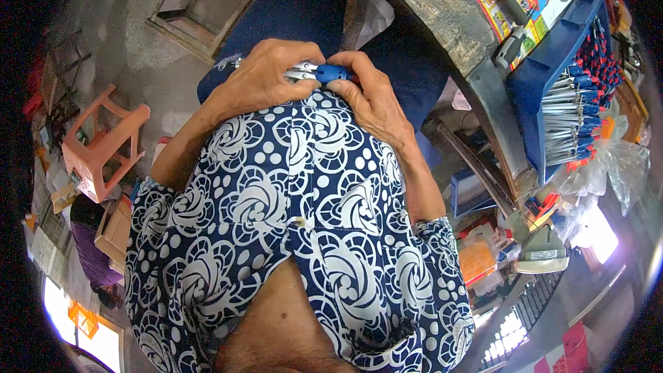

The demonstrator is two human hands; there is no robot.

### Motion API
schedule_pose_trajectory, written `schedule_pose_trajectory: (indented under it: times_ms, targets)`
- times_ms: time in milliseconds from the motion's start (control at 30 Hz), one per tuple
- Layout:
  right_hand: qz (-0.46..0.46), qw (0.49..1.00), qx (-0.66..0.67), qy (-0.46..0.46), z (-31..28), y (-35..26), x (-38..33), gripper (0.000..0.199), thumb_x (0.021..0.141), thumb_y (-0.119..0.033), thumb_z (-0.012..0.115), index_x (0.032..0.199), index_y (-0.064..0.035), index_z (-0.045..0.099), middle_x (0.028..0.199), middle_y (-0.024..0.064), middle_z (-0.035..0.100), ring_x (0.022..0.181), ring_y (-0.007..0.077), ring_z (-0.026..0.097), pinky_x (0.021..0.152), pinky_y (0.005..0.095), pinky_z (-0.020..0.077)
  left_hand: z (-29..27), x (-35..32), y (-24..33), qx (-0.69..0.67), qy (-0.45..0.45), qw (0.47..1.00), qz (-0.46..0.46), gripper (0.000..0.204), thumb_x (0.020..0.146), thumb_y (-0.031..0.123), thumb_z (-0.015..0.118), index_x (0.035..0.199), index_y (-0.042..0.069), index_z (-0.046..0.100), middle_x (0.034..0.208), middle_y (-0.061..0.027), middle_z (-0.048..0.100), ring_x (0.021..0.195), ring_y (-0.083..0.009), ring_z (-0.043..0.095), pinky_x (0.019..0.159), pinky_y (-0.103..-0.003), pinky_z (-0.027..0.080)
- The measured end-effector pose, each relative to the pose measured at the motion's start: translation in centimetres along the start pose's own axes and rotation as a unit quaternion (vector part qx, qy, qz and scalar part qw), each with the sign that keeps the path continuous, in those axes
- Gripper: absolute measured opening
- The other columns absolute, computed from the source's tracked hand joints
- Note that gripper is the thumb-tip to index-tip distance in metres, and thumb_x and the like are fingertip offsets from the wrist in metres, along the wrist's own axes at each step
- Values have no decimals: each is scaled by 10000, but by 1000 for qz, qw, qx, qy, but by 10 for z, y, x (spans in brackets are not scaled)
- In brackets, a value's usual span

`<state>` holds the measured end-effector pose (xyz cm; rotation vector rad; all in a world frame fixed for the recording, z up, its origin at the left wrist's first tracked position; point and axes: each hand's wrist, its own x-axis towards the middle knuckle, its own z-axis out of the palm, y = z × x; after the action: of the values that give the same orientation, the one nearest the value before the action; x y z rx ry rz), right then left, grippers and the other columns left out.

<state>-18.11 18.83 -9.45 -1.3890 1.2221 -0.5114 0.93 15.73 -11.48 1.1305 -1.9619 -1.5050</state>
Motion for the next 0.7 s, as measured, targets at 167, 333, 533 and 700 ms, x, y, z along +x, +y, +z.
schedule_pose_trajectory:
  times_ms: [167, 333, 533, 700]
  targets:
    - [51, 999, 14, -4, 2, 1, -2, 267, 838, -174, 581, 1027, -7, 497, 884, 43, 557, 788, 89, 511, 705, 227, 421, 1, -1, 2, 1, -12, 1000, -27, 254, 661, 195, 565, 789, -24, 586, 697, -177, 607, 647, -311, 586, 639, -379, 445]
    - [65, 997, 32, -8, 3, 0, -2, 244, 843, -156, 569, 1015, 1, 495, 879, 47, 555, 793, 86, 508, 714, 223, 417, 0, -1, -1, 15, -36, 999, -25, 246, 681, 161, 586, 848, -18, 586, 748, -177, 606, 690, -295, 593, 676, -366, 445]
    - [60, 998, 26, 0, 7, 7, -3, 231, 841, -142, 568, 1001, 10, 499, 877, 52, 560, 776, 89, 507, 706, 224, 420, 8, 2, -9, -8, -25, 999, -44, 285, 613, 196, 578, 783, -29, 613, 657, -194, 602, 610, -297, 588, 621, -367, 458]
    - [61, 997, 38, -4, 6, 9, -3, 231, 843, -151, 572, 987, 15, 502, 874, 55, 562, 767, 85, 505, 693, 223, 421, 7, 2, -7, -5, -42, 997, -59, 304, 597, 195, 575, 785, -41, 616, 645, -196, 599, 605, -286, 589, 619, -355, 463]
